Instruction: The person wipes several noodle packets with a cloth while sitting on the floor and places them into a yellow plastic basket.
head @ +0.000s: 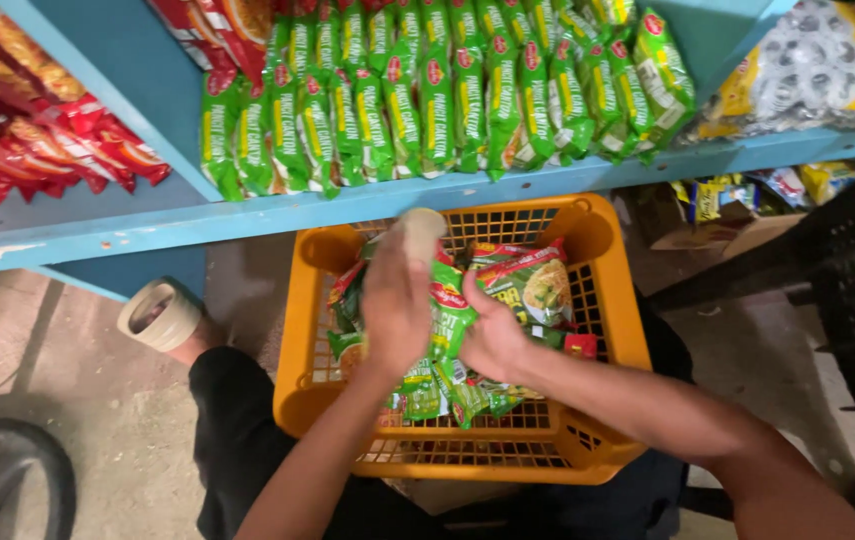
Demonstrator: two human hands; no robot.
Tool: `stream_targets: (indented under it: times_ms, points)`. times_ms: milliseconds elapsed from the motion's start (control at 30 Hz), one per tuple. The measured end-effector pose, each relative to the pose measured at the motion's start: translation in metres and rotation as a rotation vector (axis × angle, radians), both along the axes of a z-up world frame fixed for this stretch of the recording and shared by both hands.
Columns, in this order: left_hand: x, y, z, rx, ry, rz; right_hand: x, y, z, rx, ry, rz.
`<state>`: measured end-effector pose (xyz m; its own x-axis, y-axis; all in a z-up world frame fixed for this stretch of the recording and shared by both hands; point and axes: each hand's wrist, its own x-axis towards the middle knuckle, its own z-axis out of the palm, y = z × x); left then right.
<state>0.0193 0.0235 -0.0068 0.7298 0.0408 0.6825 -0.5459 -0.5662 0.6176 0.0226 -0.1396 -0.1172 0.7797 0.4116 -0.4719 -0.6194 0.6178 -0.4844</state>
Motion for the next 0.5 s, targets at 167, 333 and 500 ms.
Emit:
stream_targets:
  times_ms: [167,333,500]
  points:
    - [-0.043,-0.053,0.0,0.225,-0.055,-0.113,-0.006,0.012,0.063,-0.054,0.185,-0.101]
    - [-0.034,-0.046,-0.008,0.223,0.069,-0.146,-0.003,0.001,0.028,0.023,0.012,-0.045]
    - [-0.003,-0.006,-0.009,-0.432,0.067,-0.201,-0.024,0.002,0.084,-0.16,-0.667,0.393]
